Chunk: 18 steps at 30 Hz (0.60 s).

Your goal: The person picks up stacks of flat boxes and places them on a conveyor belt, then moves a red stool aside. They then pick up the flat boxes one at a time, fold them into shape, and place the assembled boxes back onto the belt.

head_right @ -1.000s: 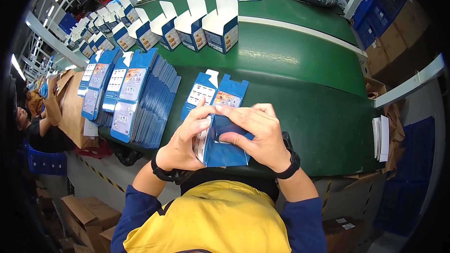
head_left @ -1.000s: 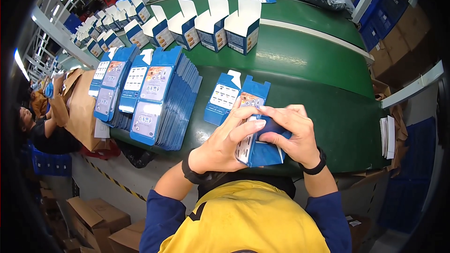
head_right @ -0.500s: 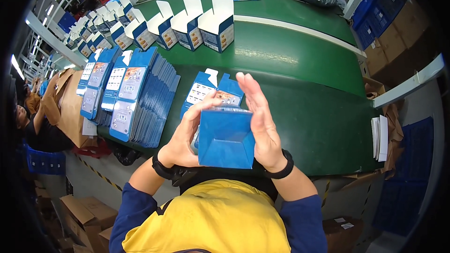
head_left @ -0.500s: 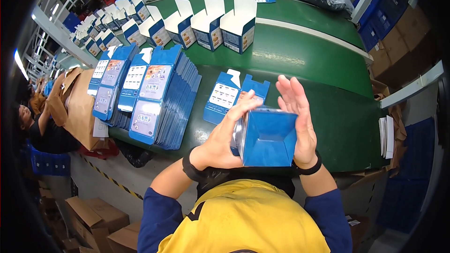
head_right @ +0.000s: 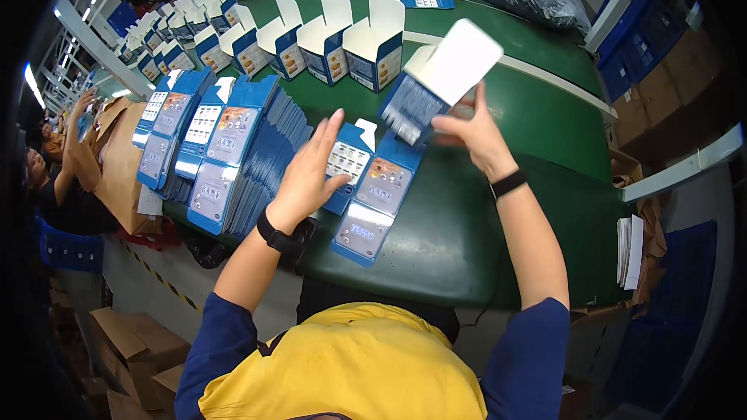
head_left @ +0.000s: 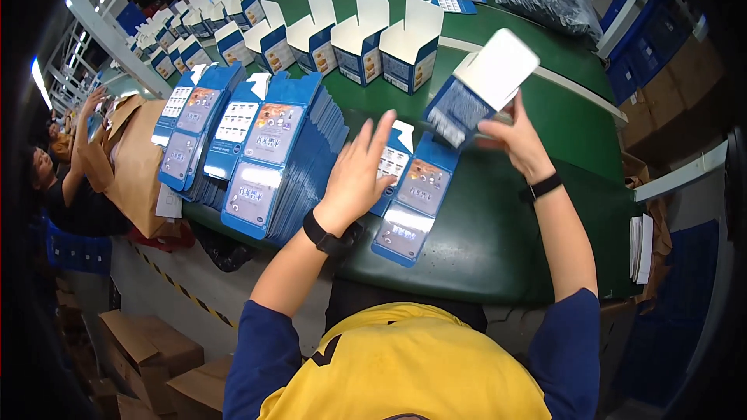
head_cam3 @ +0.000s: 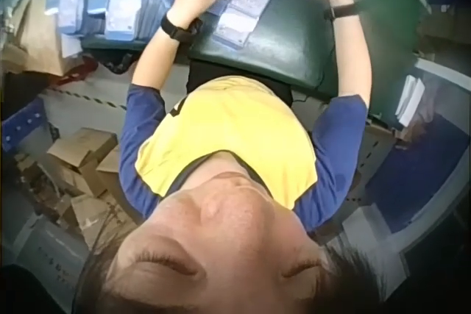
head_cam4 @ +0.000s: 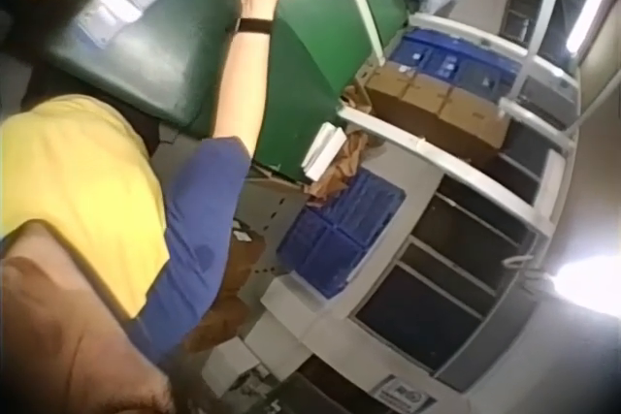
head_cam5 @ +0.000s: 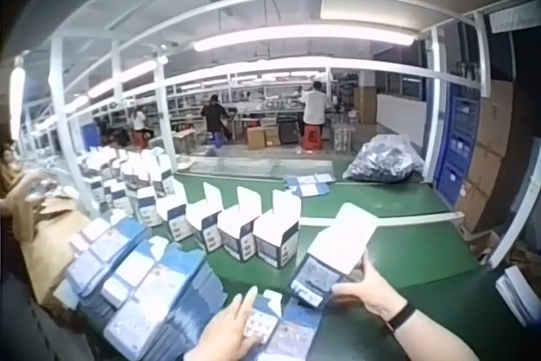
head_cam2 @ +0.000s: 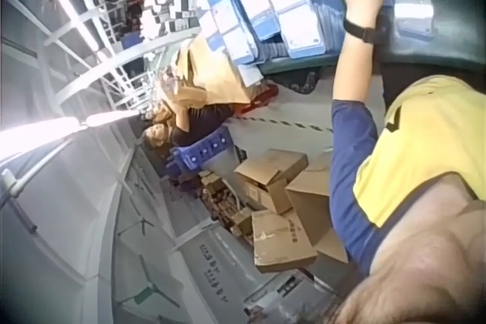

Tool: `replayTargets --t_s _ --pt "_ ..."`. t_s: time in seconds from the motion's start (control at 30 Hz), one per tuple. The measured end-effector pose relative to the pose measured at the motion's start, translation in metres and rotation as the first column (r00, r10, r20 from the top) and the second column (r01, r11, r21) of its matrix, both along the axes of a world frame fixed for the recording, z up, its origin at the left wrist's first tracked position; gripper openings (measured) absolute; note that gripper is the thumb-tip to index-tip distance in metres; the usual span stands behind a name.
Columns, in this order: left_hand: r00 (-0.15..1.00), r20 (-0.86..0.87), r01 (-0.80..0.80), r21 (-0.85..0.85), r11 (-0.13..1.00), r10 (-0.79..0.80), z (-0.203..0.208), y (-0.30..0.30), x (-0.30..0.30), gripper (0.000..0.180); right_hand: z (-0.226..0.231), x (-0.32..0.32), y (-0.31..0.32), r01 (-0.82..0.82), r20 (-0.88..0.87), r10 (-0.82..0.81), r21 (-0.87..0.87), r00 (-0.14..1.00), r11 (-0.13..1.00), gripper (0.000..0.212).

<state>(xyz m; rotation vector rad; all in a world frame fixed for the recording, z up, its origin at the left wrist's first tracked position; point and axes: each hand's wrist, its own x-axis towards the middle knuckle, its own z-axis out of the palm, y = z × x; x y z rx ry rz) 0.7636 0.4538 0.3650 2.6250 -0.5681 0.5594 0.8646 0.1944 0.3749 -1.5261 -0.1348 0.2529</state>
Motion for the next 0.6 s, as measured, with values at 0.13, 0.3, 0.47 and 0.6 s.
replayTargets --t_s 0.13,0.3,0.47,0.6 --pt "0.925 -0.317 -0.186 0.103 0.977 0.209 -0.048 -0.001 -0.001 0.110 -0.071 0.104 -0.004 0.336 0.418 -0.197 -0.289 0.887 0.897 0.122" --pt "0.842 -0.373 -0.307 0.261 0.915 0.389 -0.048 -0.011 -0.001 0.112 -0.088 0.115 0.013 0.290 0.356 -0.148 -0.389 0.923 0.874 0.122" --pt "0.792 -0.485 -0.388 0.068 0.919 0.370 -0.064 0.008 0.005 0.095 -0.045 -0.003 0.021 0.162 -0.167 -0.181 -0.119 0.969 0.980 0.104" --pt "0.855 -0.454 -0.335 -0.116 0.935 0.250 -0.061 -0.002 -0.003 0.075 -0.055 -0.079 0.011 0.235 -0.363 -0.170 0.141 0.916 0.962 0.089"
